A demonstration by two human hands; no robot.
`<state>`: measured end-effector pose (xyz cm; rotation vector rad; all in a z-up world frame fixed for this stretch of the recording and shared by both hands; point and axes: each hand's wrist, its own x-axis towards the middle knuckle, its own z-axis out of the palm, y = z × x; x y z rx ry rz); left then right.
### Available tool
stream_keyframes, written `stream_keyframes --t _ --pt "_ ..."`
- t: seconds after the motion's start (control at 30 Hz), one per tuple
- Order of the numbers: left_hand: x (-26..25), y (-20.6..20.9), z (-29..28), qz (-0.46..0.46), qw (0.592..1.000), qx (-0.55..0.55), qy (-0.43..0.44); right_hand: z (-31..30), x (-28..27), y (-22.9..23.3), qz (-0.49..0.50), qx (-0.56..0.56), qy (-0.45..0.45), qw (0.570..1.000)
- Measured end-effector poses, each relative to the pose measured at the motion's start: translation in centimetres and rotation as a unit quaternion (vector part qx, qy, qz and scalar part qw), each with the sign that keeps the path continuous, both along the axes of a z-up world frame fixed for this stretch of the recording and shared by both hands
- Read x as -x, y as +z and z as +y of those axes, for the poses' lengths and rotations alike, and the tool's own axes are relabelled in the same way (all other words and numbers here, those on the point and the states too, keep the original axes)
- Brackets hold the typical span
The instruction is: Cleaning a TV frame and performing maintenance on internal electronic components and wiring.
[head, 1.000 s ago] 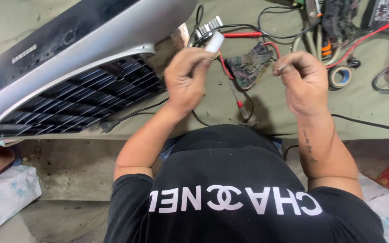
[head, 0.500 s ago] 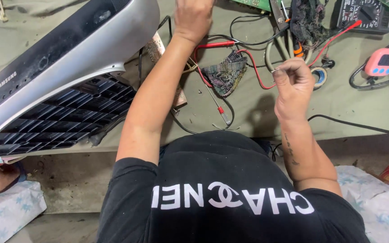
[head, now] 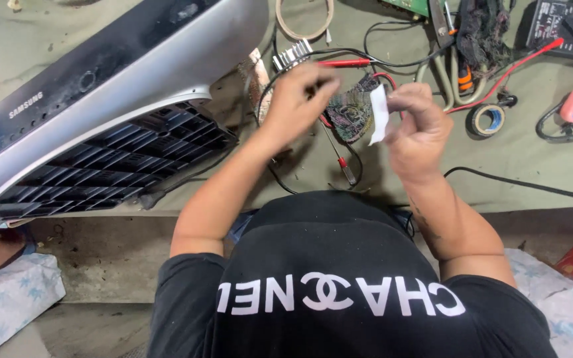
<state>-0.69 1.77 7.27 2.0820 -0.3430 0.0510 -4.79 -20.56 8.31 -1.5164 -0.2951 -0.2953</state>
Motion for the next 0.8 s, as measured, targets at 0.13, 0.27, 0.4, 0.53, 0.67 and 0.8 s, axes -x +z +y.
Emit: stream_keyframes --t 0.13,0.27,0.4,0.53,0.67,0.8 --pt "5.0 2.3 2.0 0.106 0.931 0.346 -0.04 3.2 0.1 0.3 -0.066 -0.021 0.07 0.995" --pt "7.1 3.4 4.1 0.049 0.93 0.363 -0.022 6.6 0.4 1.2 -0.117 -0.006 0.125 0.985" --pt "8.6 5.4 5.3 0.016 0.917 0.398 0.007 8.5 0.5 3.3 -0.159 0.027 0.151 0.975" --pt "9.3 6.3 5.9 -0.03 0.904 0.426 0.033 8.2 0.5 4.4 -0.138 0.043 0.185 0.972" --pt "10.0 6.4 5.4 -0.039 0.897 0.438 0.053 7.2 0.6 5.1 -0.104 0.098 0.206 0.968" --pt "10.2 6.2 5.1 -0.05 0.892 0.442 0.08 6.0 -0.3 6.2 -0.083 0.119 0.215 0.966"
